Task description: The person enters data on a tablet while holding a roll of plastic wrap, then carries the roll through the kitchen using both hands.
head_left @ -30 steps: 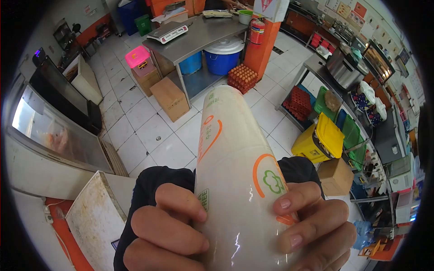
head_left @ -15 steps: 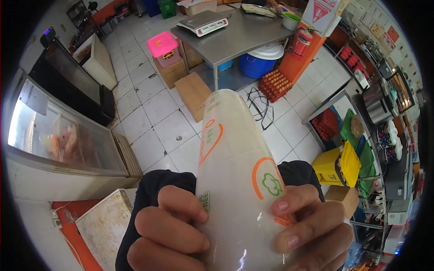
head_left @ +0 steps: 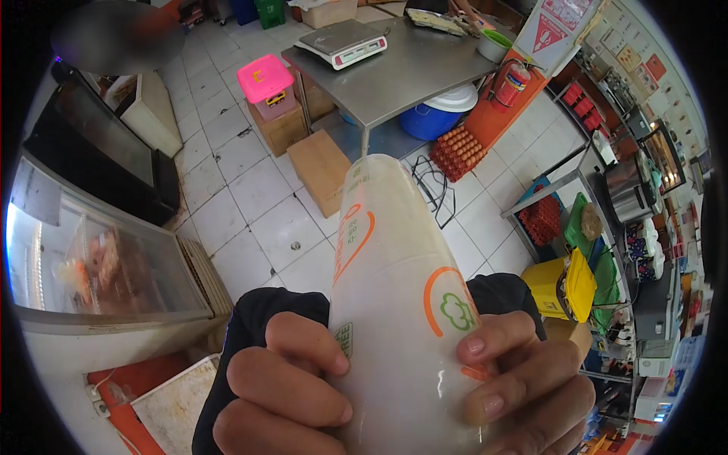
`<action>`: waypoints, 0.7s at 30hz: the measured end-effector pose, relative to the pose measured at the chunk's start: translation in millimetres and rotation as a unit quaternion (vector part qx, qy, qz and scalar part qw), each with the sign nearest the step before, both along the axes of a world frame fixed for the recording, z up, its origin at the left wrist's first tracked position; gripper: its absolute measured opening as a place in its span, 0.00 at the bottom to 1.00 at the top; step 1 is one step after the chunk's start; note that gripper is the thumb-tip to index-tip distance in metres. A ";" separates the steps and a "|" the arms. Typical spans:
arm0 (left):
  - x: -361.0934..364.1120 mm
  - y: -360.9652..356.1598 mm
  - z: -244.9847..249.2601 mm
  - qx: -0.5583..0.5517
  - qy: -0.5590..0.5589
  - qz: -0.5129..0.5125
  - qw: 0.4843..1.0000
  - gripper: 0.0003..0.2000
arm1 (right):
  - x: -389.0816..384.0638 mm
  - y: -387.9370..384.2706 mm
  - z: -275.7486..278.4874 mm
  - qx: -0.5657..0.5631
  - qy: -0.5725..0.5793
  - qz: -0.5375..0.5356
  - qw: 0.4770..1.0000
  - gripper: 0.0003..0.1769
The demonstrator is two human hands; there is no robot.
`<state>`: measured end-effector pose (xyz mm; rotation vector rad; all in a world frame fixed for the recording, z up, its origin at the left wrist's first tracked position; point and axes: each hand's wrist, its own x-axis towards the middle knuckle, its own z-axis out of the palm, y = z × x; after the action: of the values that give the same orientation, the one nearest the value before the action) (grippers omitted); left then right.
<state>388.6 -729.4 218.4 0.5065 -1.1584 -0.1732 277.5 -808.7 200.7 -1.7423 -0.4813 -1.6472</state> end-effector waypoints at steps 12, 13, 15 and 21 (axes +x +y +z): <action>-21.2 -52.1 12.5 -0.019 -0.022 -0.040 0.999 0.12 | -13.9 8.2 16.4 0.245 -0.069 -0.199 0.946 0.15; -26.6 -58.2 11.6 -0.020 -0.016 -0.038 0.999 0.12 | -16.3 3.1 15.6 0.242 -0.078 -0.205 0.945 0.15; -35.3 -71.9 10.6 -0.024 -0.014 -0.065 0.997 0.12 | -26.5 -4.7 12.5 0.252 -0.084 -0.236 0.935 0.16; -74.6 -117.7 8.0 -0.059 -0.012 -0.139 0.988 0.13 | -68.2 -29.2 10.5 0.288 -0.089 -0.316 0.900 0.16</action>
<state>314.0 -847.1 226.4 0.2415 -1.2523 -0.3381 209.3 -837.9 211.2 -1.3557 0.5280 -2.1150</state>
